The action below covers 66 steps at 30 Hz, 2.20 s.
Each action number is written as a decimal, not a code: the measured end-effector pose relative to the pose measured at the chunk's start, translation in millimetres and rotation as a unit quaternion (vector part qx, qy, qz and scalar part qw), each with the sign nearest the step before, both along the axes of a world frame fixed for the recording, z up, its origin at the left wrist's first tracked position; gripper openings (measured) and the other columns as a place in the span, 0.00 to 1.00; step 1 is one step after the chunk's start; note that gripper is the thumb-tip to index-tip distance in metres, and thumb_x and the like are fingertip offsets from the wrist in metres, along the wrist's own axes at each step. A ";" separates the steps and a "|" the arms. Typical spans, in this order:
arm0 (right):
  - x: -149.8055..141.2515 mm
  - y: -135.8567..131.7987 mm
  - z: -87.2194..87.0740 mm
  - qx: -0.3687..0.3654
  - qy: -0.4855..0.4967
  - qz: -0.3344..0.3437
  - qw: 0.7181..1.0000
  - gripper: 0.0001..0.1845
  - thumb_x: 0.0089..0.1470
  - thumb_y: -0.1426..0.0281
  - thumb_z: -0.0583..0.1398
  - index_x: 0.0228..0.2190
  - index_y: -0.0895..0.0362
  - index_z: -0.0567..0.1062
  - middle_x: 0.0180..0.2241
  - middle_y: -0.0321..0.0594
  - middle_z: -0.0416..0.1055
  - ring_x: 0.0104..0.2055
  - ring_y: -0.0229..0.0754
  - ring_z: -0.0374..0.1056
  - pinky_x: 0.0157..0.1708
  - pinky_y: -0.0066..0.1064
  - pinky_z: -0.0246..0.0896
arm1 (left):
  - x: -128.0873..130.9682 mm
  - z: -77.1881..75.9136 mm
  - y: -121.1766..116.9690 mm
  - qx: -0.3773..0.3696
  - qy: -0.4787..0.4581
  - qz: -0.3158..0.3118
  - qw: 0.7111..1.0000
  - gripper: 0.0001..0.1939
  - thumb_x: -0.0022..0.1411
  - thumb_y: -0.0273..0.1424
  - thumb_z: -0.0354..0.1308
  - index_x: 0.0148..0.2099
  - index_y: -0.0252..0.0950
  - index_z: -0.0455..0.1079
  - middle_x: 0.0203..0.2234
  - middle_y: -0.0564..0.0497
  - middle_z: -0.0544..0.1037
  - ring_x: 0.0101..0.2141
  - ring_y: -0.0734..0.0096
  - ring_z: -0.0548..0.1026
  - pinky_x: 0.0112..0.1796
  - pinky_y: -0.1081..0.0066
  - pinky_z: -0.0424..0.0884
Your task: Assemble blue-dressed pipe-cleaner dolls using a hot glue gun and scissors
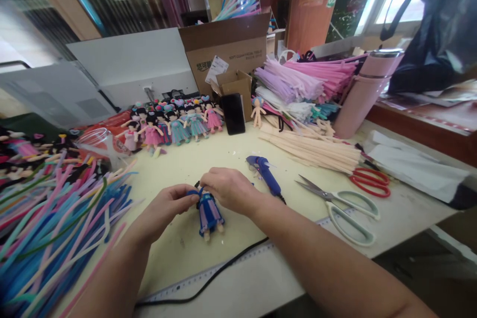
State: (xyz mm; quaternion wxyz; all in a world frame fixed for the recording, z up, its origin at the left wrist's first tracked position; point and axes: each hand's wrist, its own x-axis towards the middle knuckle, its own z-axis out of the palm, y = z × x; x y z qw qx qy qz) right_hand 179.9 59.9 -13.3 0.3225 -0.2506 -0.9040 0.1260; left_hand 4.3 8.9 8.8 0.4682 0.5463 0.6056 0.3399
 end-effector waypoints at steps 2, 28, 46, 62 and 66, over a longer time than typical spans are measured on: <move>-0.7 -0.5 -1.2 0.006 -0.006 0.008 1.000 0.08 0.58 0.75 0.54 0.32 0.60 0.73 0.31 0.42 0.72 0.35 0.40 0.67 0.35 0.28 0.59 | -0.3 -0.6 -0.5 0.014 0.019 -0.007 1.000 0.11 0.45 0.38 0.62 0.26 0.36 0.74 0.21 0.54 0.74 0.26 0.69 0.68 0.32 0.69 0.62; -3.5 -2.4 -0.9 0.080 0.013 -0.102 0.992 0.11 0.59 0.72 0.53 0.31 0.57 0.75 0.32 0.42 0.70 0.36 0.40 0.62 0.38 0.30 0.56 | 14.7 -8.3 0.6 0.059 -0.080 0.127 0.987 0.13 0.39 0.39 0.66 0.19 0.35 0.70 0.14 0.58 0.66 0.21 0.76 0.58 0.25 0.73 0.56; -19.4 -5.7 -1.7 -0.261 0.234 -0.122 0.929 0.04 0.48 0.74 0.58 0.24 0.58 0.72 0.21 0.31 0.67 0.24 0.33 0.61 0.26 0.24 0.55 | 26.7 -10.7 -1.8 0.077 -0.122 0.189 0.971 0.14 0.41 0.40 0.65 0.19 0.36 0.66 0.13 0.60 0.64 0.19 0.77 0.60 0.23 0.74 0.56; -3.7 -2.7 9.9 -0.053 0.131 -0.120 0.983 0.06 0.52 0.77 0.57 0.26 0.58 0.72 0.27 0.37 0.68 0.30 0.35 0.62 0.32 0.26 0.55 | -10.0 3.2 -0.5 0.194 0.081 0.163 0.964 0.20 0.55 0.47 0.53 0.40 0.39 0.76 0.37 0.48 0.76 0.39 0.59 0.70 0.38 0.67 0.64; -1.6 -4.2 12.8 -0.006 0.092 -0.109 0.990 0.07 0.55 0.76 0.55 0.27 0.58 0.71 0.29 0.40 0.69 0.34 0.38 0.63 0.35 0.28 0.55 | -8.0 8.7 -1.2 0.172 0.086 0.137 0.972 0.10 0.47 0.41 0.62 0.27 0.40 0.76 0.24 0.52 0.76 0.31 0.63 0.70 0.35 0.69 0.64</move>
